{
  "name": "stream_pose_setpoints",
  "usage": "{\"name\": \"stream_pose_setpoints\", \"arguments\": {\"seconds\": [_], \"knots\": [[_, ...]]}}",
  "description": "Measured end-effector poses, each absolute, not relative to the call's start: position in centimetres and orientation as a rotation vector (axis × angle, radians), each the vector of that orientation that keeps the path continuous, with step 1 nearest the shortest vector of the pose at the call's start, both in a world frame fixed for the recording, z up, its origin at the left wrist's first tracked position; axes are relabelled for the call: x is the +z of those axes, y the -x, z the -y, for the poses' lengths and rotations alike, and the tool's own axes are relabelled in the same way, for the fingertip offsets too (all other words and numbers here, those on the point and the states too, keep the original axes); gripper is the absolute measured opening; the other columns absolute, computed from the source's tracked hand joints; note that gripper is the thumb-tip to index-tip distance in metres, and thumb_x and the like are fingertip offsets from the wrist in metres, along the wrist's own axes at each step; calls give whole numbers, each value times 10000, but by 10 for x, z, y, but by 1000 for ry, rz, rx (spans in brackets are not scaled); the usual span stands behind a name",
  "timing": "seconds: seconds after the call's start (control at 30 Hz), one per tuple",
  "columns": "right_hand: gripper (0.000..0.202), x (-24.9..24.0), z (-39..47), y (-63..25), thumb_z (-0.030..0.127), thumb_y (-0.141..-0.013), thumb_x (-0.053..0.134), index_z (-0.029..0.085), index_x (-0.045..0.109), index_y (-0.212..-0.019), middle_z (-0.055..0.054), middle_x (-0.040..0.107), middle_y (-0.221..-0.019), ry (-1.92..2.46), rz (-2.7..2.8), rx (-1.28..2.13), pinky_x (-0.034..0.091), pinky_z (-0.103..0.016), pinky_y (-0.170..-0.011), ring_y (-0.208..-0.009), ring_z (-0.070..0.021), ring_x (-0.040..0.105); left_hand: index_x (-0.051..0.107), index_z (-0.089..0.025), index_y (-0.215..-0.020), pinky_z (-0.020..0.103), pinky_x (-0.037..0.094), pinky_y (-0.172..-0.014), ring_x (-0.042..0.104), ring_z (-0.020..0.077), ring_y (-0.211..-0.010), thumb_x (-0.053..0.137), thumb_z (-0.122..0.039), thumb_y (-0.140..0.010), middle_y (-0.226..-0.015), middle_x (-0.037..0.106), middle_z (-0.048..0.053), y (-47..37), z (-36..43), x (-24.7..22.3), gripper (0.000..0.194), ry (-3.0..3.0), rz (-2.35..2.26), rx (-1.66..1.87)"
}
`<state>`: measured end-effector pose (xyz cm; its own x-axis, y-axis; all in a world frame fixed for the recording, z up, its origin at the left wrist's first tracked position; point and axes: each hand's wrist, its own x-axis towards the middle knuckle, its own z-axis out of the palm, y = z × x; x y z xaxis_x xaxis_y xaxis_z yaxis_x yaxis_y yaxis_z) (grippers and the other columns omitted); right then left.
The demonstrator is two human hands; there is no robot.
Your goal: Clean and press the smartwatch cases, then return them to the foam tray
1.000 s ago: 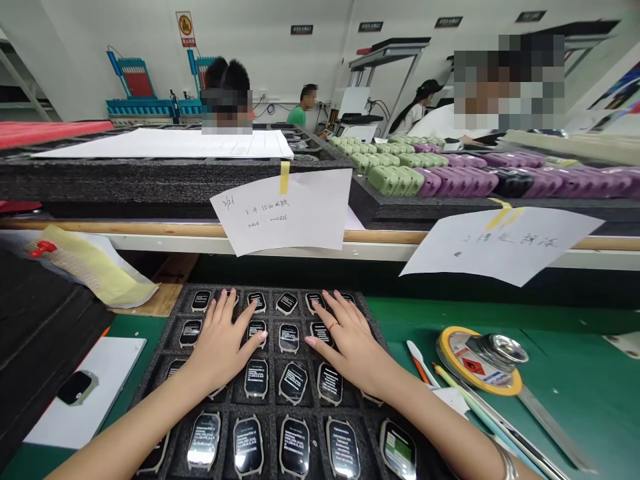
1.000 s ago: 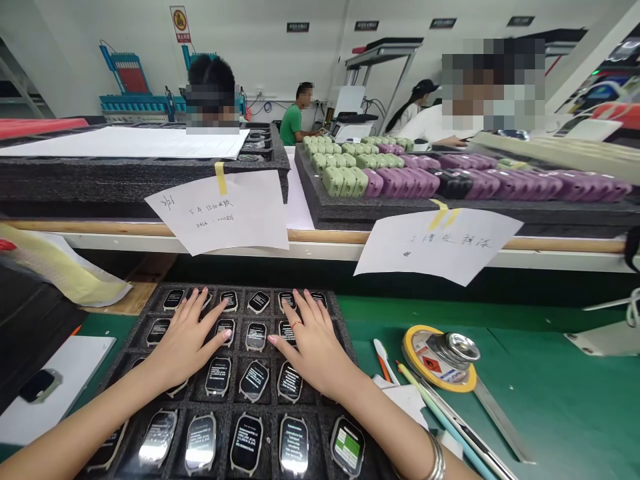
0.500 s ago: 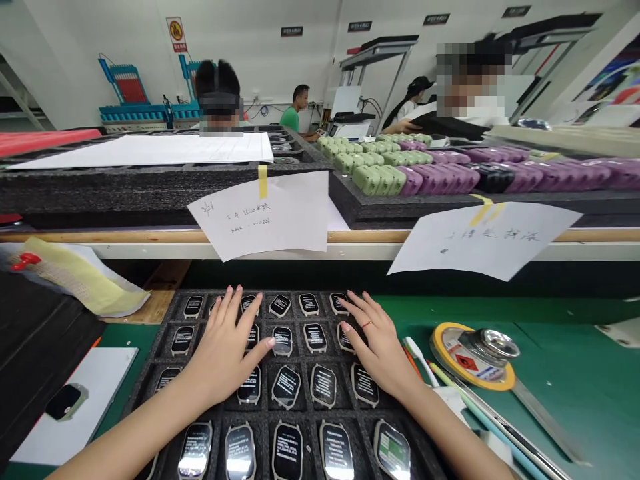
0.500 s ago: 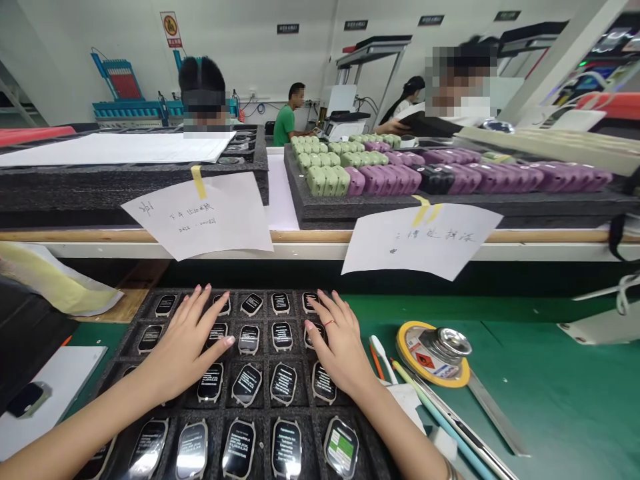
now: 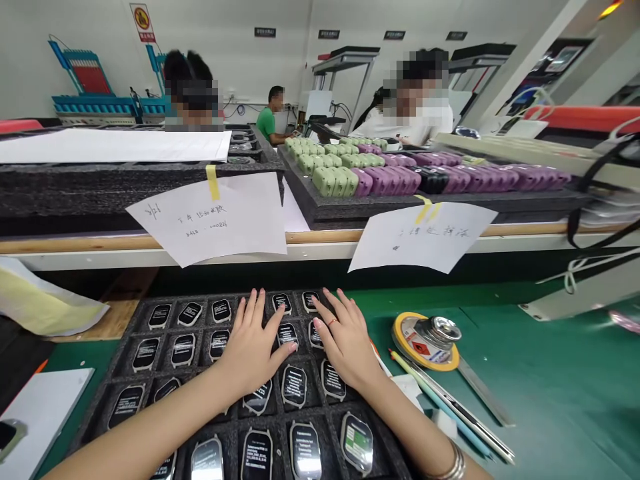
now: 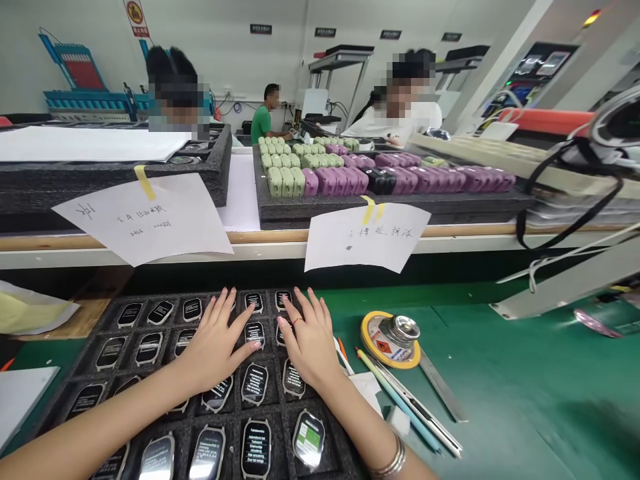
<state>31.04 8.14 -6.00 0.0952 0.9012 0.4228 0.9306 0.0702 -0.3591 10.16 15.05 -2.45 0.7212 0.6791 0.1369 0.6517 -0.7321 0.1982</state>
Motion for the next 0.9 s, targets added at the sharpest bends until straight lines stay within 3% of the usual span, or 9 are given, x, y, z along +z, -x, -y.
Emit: {"name": "stream_pose_setpoints", "arguments": {"seconds": [0.13,0.33,0.63,0.9], "knots": [[512,-64,-81,-314,431,-1057,267,172,505,-1429,-153,450,-1513,1784,1768,-55,267,-631,-1170,-1470,-334,285,476,-180,-1461,641,227,-1178,153,415,-1504,423,-605,-967,-1624,232,223,-106,-153,-29,654,-2812,-1096,392],[472,-66,-80,-316,408,-1060,278,216,479,-1442,-144,454,-1502,1753,1756,5,271,-641,-1164,-1478,-328,276,393,-171,-1514,632,238,-1177,145,414,-1504,391,-611,-973,-1617,236,243,-101,-151,-23,697,-2791,-1121,349],[485,-57,-30,-309,406,-1059,326,301,316,-1532,-95,330,-1594,1752,1847,174,244,-667,-1168,-1517,-318,168,345,-204,-1539,627,238,-1177,121,379,-1512,349,-603,-988,-1623,226,239,-84,-136,-17,680,-2802,-1117,238],[492,-60,-22,-309,392,-1059,331,329,265,-1542,-90,291,-1606,1755,1820,191,222,-704,-1154,-1521,-332,131,462,-189,-1480,625,222,-1180,163,433,-1494,451,-572,-969,-1608,253,250,-102,-153,-21,638,-2811,-1142,283]]}}
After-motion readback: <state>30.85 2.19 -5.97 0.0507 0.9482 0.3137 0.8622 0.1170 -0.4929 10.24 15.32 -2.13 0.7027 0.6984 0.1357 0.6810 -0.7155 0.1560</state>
